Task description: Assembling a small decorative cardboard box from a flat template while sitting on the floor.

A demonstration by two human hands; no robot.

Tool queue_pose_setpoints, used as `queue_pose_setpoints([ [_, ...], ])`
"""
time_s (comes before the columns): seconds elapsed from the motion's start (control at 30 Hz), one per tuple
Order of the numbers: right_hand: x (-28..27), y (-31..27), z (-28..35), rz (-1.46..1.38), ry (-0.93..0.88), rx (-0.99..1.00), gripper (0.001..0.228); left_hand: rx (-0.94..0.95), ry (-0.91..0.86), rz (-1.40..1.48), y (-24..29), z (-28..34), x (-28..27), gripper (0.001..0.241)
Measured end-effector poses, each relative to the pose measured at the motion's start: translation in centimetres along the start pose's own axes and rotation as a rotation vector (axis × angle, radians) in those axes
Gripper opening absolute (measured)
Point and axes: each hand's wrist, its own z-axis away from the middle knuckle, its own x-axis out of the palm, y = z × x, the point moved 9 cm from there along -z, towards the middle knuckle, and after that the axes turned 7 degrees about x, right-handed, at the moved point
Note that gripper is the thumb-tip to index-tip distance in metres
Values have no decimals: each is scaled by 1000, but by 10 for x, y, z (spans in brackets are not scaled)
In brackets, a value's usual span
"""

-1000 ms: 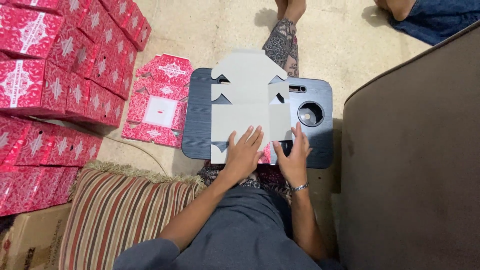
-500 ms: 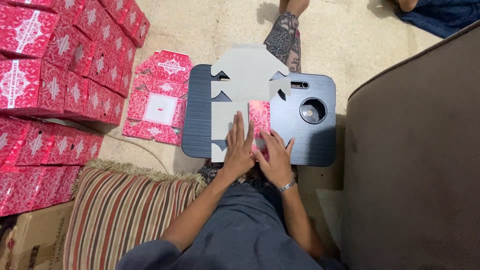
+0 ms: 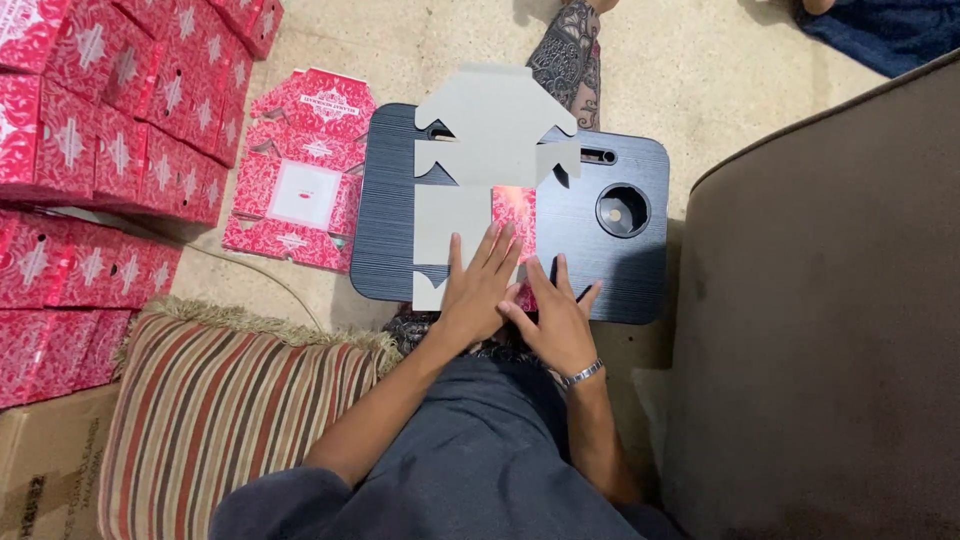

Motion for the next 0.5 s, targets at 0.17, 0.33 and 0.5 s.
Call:
queue_pose_setpoints([
  [0.17,8,6,-11,14,-5,13,77,8,-3,-31,2,1,-4,69],
  [0.33,6,5,-32,30,6,34,78,15,-8,5,2,1,-6,69],
  [0.5,5,1,-59,115,46,30,79,-18,-87,-9,-3,-1,8,72],
])
